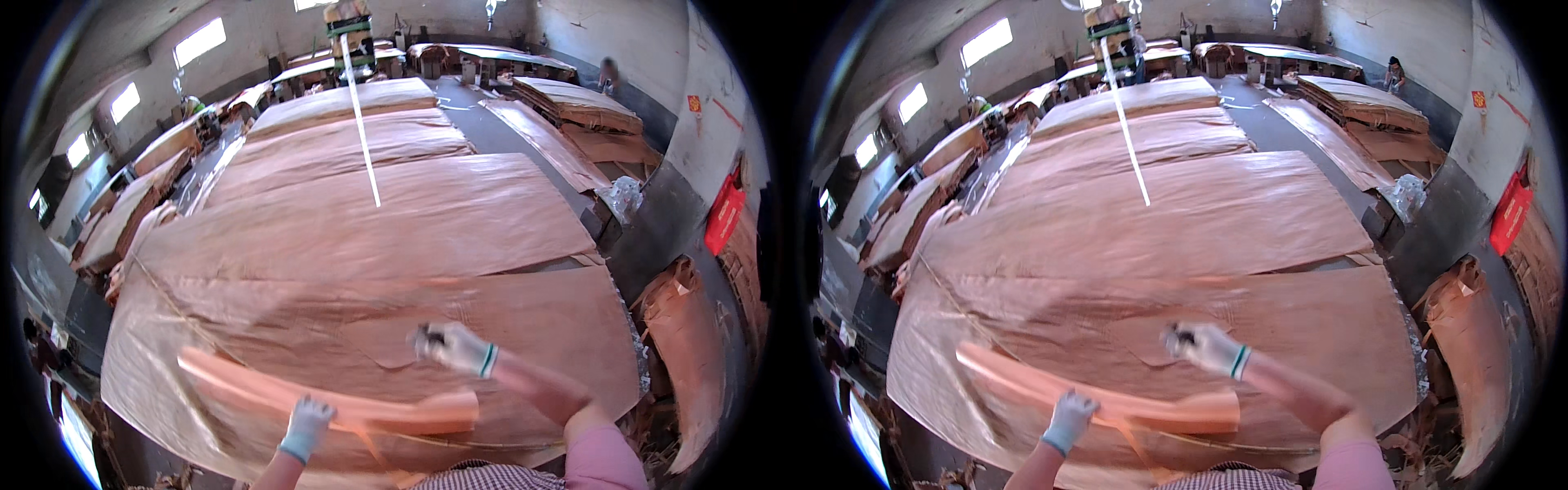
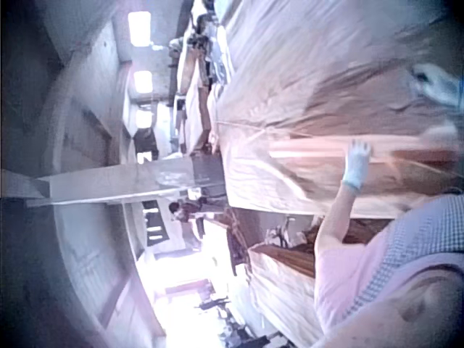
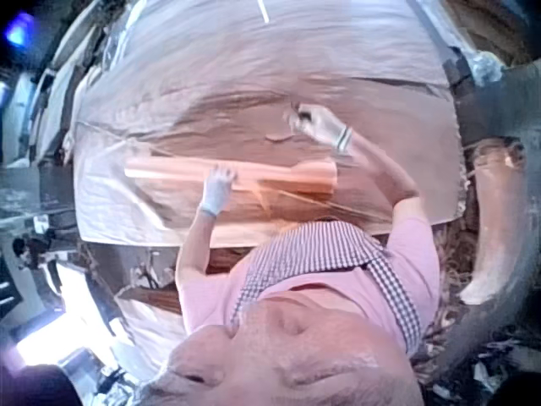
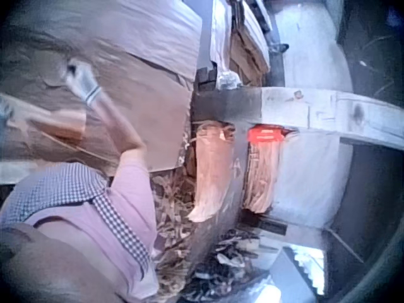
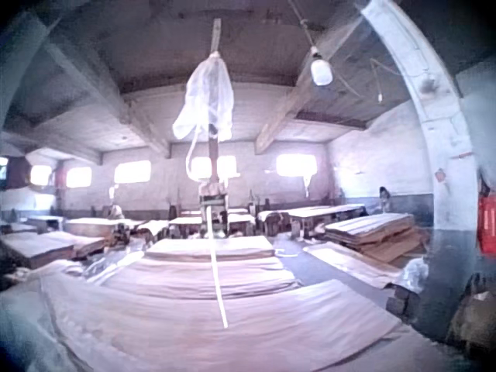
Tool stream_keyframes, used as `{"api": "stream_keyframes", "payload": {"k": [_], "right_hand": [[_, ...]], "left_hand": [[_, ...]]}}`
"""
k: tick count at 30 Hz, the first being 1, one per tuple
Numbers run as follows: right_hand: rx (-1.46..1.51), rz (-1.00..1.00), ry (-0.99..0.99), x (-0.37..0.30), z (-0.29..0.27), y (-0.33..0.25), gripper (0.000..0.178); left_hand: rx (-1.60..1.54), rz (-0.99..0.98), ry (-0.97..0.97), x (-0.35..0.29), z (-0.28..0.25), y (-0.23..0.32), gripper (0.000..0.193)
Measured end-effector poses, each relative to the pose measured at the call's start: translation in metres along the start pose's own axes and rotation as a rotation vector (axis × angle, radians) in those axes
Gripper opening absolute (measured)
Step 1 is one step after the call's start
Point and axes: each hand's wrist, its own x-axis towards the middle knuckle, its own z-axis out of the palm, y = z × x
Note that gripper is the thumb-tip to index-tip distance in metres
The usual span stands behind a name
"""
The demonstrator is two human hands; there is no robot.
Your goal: The person repairs wood veneer sheets by cutting out damaged sections and taping on replacement pieces.
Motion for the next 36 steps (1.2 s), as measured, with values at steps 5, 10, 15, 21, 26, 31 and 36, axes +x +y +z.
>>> {"api": "stream_keyframes", "payload": {"k": [5, 10, 15, 21, 26, 31, 36], "right_hand": [[0.165, -0.089, 0.329, 0.158, -0.081, -0.020, 0.029], [0.549, -0.183, 0.530, 0.309, -0.105, -0.044, 0.025], [0.365, -0.355, 0.539, 0.347, -0.083, -0.042, 0.013], [0.449, -0.462, 0.369, 0.187, -0.009, -0.030, 0.015], [0.641, -0.307, 0.151, 0.073, 0.020, -0.053, 0.030], [0.937, -0.040, -0.213, -0.014, -0.003, -0.055, 0.041], [1.086, -0.022, -0.106, -0.033, 0.024, -0.039, 0.053]], "left_hand": [[-0.505, -0.275, -0.684, -0.009, -0.061, -0.023, 0.032], [-1.072, -0.484, 0.128, 0.068, -0.092, -0.061, 0.019], [-0.829, -0.319, 0.455, 0.165, -0.123, -0.089, 0.020], [-1.026, -0.160, 0.673, 0.280, -0.179, -0.066, 0.018], [-1.037, 0.103, 0.441, 0.306, -0.214, -0.046, 0.019], [-1.314, -0.122, 0.543, 0.264, -0.201, -0.056, 0.024], [-2.541, -0.202, 0.282, 0.209, -0.135, -0.038, 0.080]]}}
